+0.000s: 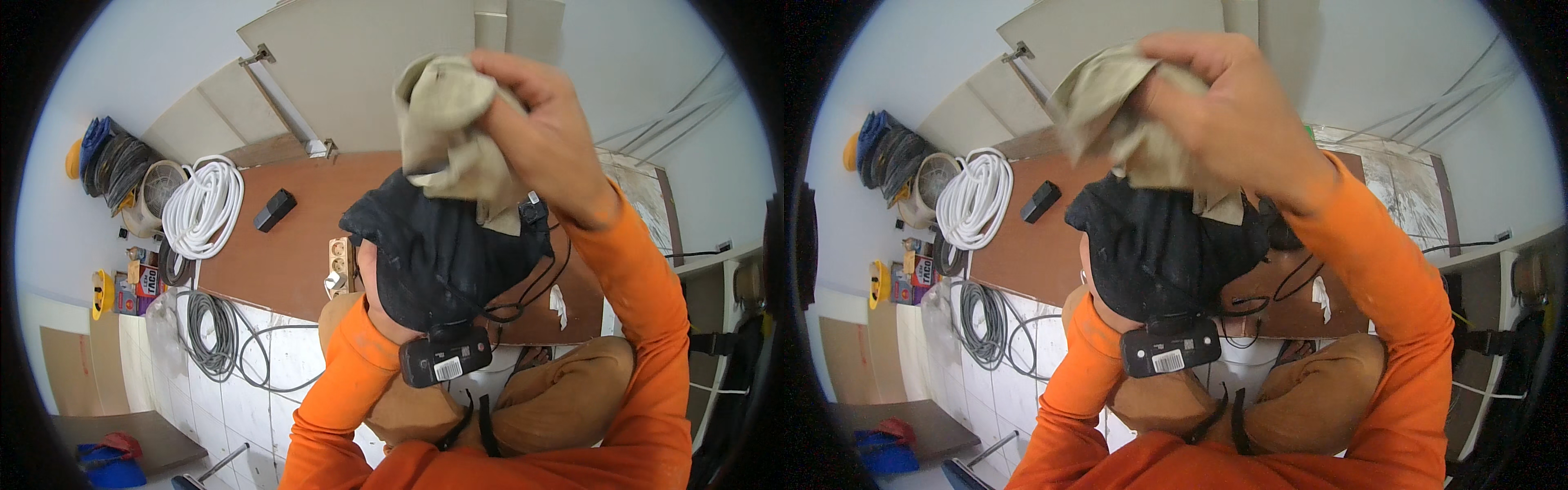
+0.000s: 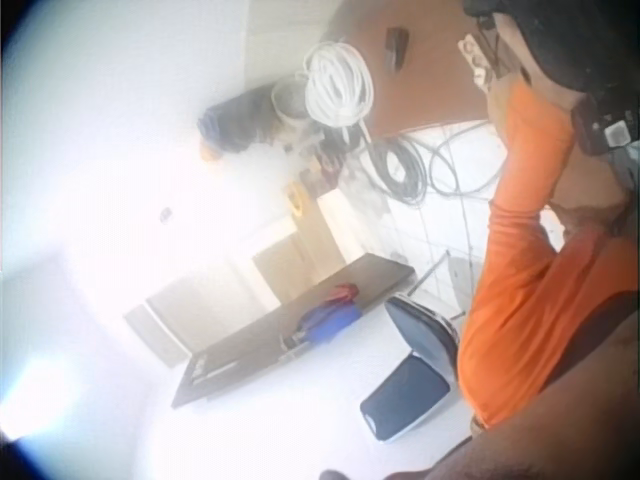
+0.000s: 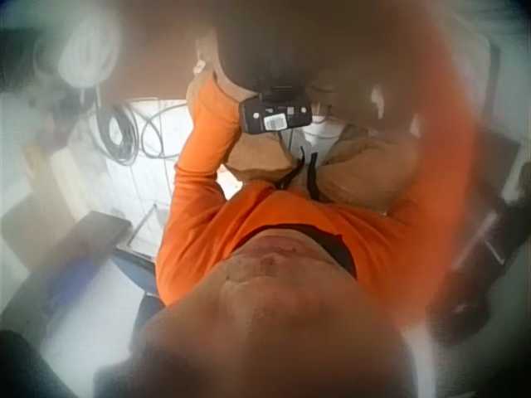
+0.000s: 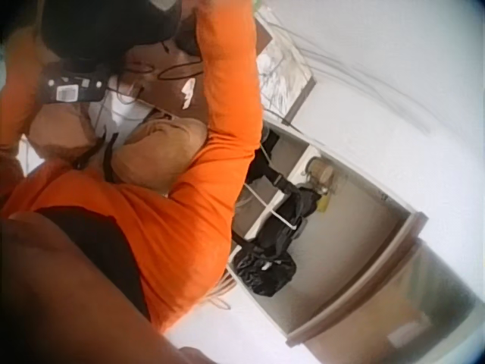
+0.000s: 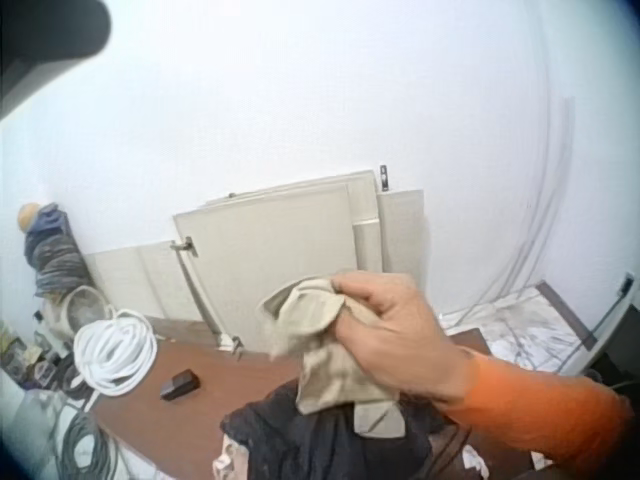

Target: The person wipes a small black power adapter with a white tissue, then picks up a larger black electronic device with a fabric cover and wipes it thoroughly with a beige cloth. The person rotates the device to clean multiple sides and the attached cable.

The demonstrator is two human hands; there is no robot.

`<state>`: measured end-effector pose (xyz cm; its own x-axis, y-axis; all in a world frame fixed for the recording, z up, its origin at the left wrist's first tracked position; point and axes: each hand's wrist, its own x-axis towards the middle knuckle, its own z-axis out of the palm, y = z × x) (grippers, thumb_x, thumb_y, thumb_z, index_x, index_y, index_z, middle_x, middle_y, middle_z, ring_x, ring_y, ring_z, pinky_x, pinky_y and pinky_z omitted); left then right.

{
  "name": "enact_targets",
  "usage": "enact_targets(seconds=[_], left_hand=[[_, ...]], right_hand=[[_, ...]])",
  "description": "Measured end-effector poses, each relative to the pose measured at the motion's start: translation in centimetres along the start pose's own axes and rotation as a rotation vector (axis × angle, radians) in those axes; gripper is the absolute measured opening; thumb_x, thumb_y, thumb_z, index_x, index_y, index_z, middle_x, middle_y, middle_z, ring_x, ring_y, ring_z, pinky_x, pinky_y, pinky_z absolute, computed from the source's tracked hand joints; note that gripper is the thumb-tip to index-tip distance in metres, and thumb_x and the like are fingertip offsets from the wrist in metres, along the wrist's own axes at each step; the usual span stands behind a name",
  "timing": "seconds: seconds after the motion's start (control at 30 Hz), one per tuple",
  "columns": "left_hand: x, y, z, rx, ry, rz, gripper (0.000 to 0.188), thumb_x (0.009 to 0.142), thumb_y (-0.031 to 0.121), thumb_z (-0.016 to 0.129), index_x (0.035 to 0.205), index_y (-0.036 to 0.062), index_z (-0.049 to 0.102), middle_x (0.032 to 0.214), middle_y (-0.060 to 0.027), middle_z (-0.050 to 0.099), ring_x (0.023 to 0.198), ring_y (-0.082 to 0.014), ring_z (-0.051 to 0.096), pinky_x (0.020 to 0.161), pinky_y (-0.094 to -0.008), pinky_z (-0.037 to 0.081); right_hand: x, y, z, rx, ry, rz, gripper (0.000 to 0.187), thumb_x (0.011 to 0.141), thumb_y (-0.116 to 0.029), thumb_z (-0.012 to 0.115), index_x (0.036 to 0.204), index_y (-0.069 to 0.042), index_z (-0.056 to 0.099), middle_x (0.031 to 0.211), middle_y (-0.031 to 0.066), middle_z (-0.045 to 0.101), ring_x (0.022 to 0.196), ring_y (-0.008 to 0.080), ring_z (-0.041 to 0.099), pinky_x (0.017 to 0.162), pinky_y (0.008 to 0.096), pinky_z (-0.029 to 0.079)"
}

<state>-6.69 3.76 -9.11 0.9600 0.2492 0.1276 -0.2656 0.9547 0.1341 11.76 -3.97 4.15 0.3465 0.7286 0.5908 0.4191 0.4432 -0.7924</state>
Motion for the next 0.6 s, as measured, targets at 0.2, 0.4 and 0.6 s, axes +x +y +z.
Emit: enact_targets(seconds=[0.2, 0.4, 0.6], left_hand=[[-0.4, -0.4, 0.3, -0.022, -0.021, 0.011, 0.067, 0.104, 0.053, 0.035, 0.156, 0.0097, 0.035, 0.158, -0.0117, 0.039, 0.145, -0.0282, 0.039, 0.122, -0.0436, 0.028], [0.9, -0.5, 1.6, -0.154, -0.071, 0.013, 0.067, 0.104, 0.052, 0.038, 0.156, 0.0097, 0.034, 0.159, -0.0117, 0.039, 0.145, -0.0291, 0.039, 0.122, -0.0445, 0.028], [-1.0, 0.7, -0.1, -0.039, 0.053, -0.034, 0.064, 0.105, 0.051, 0.037, 0.153, 0.0079, 0.039, 0.154, -0.0141, 0.045, 0.139, -0.0324, 0.046, 0.119, -0.048, 0.034]], right_hand=[[-4.3, 1.2, 5.8, -0.378, -0.286, -0.376, 0.029, 0.08, -0.018, 0.074, 0.106, -0.007, 0.068, 0.081, 0.0074, 0.066, 0.068, 0.0249, 0.067, 0.06, 0.0355, 0.053], [-1.8, 3.5, 3.3, -0.79, -0.08, -0.604, 0.038, 0.073, -0.02, 0.078, 0.109, -0.01, 0.07, 0.075, 0.0037, 0.061, 0.058, 0.0236, 0.061, 0.051, 0.0351, 0.047], [1.0, 9.3, -3.0, -0.978, 0.063, -0.481, 0.021, 0.086, -0.025, 0.073, 0.101, -0.012, 0.068, 0.08, 0.0057, 0.068, 0.066, 0.026, 0.069, 0.056, 0.0349, 0.053]])
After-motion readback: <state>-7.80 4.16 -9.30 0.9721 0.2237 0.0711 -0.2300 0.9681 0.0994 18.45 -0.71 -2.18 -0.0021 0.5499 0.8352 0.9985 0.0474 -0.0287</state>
